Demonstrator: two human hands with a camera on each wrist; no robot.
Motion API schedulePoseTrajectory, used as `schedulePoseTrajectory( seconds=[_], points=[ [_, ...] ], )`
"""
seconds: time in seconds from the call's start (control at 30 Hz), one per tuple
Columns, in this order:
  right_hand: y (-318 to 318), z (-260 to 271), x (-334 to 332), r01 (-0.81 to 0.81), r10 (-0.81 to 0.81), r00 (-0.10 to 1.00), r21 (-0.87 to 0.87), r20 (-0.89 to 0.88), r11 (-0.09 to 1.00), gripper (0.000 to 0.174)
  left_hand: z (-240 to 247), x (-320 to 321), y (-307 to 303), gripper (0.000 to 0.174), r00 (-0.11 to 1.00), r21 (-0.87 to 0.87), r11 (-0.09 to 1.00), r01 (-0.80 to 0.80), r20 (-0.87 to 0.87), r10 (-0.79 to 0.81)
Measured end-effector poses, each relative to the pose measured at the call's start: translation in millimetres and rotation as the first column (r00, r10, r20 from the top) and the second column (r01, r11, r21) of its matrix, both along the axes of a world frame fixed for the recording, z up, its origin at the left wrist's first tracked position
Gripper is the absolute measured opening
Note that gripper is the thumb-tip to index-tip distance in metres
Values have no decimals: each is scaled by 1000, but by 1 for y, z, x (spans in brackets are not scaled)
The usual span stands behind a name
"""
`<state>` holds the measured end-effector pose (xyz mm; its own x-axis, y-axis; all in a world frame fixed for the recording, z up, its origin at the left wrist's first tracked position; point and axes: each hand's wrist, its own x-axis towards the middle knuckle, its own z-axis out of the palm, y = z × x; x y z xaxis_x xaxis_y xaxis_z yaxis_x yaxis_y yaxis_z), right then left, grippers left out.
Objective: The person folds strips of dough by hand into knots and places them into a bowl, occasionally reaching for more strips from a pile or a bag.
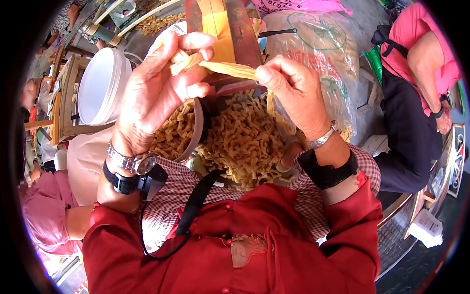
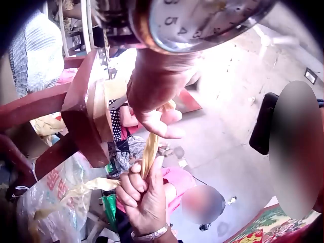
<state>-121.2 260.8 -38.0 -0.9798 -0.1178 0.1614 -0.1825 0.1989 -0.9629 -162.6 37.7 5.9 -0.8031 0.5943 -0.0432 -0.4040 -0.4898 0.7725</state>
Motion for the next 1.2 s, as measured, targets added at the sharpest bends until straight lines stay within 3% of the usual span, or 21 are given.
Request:
schedulePoseTrajectory(
  seconds=[0.03,0.07,0.1,0.17,0.43,0.57,0.6,0.67,0.87,0.97,1.1,1.2],
  points=[
    [-2,-1,0,-1,1,1000,12,24,1000,23,-4,-1,2,33,999,-15,1000,-27,-28,26],
    [-4,-2,0,-24,25,997,-9,74,1000,23,-8,-1,3,41,993,-138,984,-111,-51,105],
    [-5,-3,0,-46,49,991,-29,121,999,22,-10,0,1,43,992,-309,944,-111,-89,87],
    [-6,-9,0,-82,89,974,-41,207,996,20,-18,1,0,48,983,-615,775,-143,-182,37],
    [-35,3,2,-262,308,891,-177,332,949,28,-11,5,6,19,988,-483,862,-151,-94,121],
    [-29,5,-1,-230,225,970,42,89,972,27,-9,-4,-7,7,982,-324,927,-189,-38,186],
    [-19,13,-2,-254,259,949,-53,179,966,29,-8,-7,-11,5,977,-289,933,-215,-51,209],
    [-9,22,-4,-258,249,963,78,105,963,31,-4,-15,-19,9,969,-288,926,-245,-108,223],
    [-1,41,-39,-135,140,990,251,-1,959,34,9,-35,-6,9,933,-302,887,-350,-200,300],
    [1,45,-66,-47,57,998,241,-37,969,34,11,-54,1,11,907,-264,882,-391,-274,320],
    [-4,33,-88,29,-12,994,149,-113,988,34,-3,-76,7,14,830,-353,783,-511,-441,342],
    [-1,11,-89,-64,56,998,321,32,945,33,-29,-83,12,15,721,-402,659,-636,-614,322]
  ],
)
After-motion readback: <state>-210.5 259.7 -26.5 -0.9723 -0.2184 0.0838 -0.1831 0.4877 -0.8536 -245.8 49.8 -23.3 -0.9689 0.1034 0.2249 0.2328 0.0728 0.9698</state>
